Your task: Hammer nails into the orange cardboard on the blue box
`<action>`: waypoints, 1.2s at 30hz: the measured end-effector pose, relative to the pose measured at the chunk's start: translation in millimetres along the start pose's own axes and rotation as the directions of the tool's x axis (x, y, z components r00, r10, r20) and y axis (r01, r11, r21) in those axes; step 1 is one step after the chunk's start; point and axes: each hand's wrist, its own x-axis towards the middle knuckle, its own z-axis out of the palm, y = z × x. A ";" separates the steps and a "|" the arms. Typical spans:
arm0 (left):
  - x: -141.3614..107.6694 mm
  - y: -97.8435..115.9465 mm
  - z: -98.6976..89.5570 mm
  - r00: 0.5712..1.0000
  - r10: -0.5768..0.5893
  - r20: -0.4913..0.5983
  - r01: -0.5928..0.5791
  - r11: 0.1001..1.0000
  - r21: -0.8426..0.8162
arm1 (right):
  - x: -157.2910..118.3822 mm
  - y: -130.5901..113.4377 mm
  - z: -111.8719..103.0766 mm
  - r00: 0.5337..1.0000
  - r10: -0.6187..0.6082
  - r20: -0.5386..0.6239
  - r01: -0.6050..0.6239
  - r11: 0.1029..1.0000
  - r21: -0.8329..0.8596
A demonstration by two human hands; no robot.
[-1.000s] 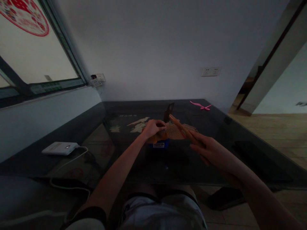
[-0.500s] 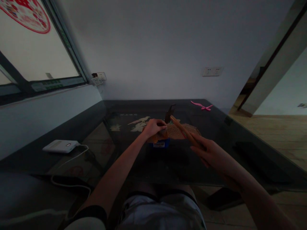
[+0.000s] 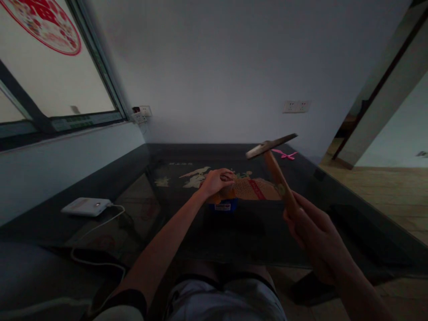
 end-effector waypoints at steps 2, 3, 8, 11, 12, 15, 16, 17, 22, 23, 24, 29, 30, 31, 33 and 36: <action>-0.1 2.2 -3.6 0.999 0.037 -0.036 -0.037 0.999 0.012 | -5.5 4.5 -4.4 0.999 -0.031 -0.033 0.036 0.989 0.143; -0.7 4.5 -6.9 0.996 0.053 -0.065 -0.052 0.998 0.023 | -7.2 6.4 -7.1 0.998 -0.050 -0.037 0.057 0.977 0.208; -19.1 18.9 -33.2 0.942 0.068 -0.329 -0.065 0.998 0.020 | -9.2 13.7 -17.3 0.984 -0.075 0.161 0.014 0.937 0.350; -48.5 13.3 -47.9 0.873 0.037 -0.487 -0.043 0.999 -0.003 | -11.7 22.1 -17.7 0.983 0.035 0.181 -0.096 0.936 0.339; -60.5 6.5 -51.7 0.845 0.018 -0.534 -0.031 0.999 -0.016 | -13.2 26.1 -17.5 0.988 0.078 0.133 -0.119 0.932 0.343; -95.9 -25.6 -58.8 0.810 -0.117 -0.574 0.097 0.993 -0.064 | -18.9 39.8 -19.3 0.985 0.167 -0.034 -0.144 0.920 0.366; -105.6 -37.2 -59.5 0.819 -0.187 -0.542 0.168 0.982 -0.085 | -21.0 44.0 -21.2 0.982 0.180 -0.065 -0.143 0.916 0.374; -113.4 -47.5 -59.3 0.844 -0.268 -0.464 0.242 0.963 -0.116 | -23.1 47.4 -23.8 0.979 0.183 -0.087 -0.137 0.914 0.381; -123.9 -58.2 -42.8 0.925 -0.376 -0.054 0.358 0.909 -0.214 | -29.6 48.9 -47.0 0.983 0.155 -0.101 -0.129 0.966 0.226; -121.3 -53.9 -37.4 0.930 -0.368 -0.013 0.355 0.906 -0.229 | -29.5 47.2 -52.7 0.987 0.135 -0.087 -0.120 0.980 0.157; -117.9 -49.2 -32.0 0.932 -0.361 0.020 0.354 0.902 -0.246 | -29.0 45.7 -58.4 0.993 0.106 -0.060 -0.101 0.992 0.077; -99.1 -43.6 -10.4 0.941 -0.338 0.024 0.327 0.889 -0.321 | -23.8 47.3 -82.8 0.999 -0.047 0.027 0.054 0.915 -0.401; -96.1 -46.8 -7.9 0.937 -0.348 0.017 0.334 0.882 -0.333 | -23.2 49.1 -85.6 0.998 -0.057 0.036 0.068 0.878 -0.474; -93.3 -50.9 -5.9 0.931 -0.364 0.019 0.347 0.870 -0.350 | -22.9 51.0 -87.3 0.997 -0.060 0.051 0.078 0.844 -0.531; -87.9 -59.3 -2.5 0.921 -0.386 0.045 0.372 0.842 -0.390 | -23.1 54.6 -87.5 0.994 -0.039 0.102 0.094 0.784 -0.614; -78.7 -66.7 3.3 0.930 -0.362 0.067 0.354 0.829 -0.433 | -23.3 59.2 -83.0 0.984 0.022 0.176 0.107 0.715 -0.691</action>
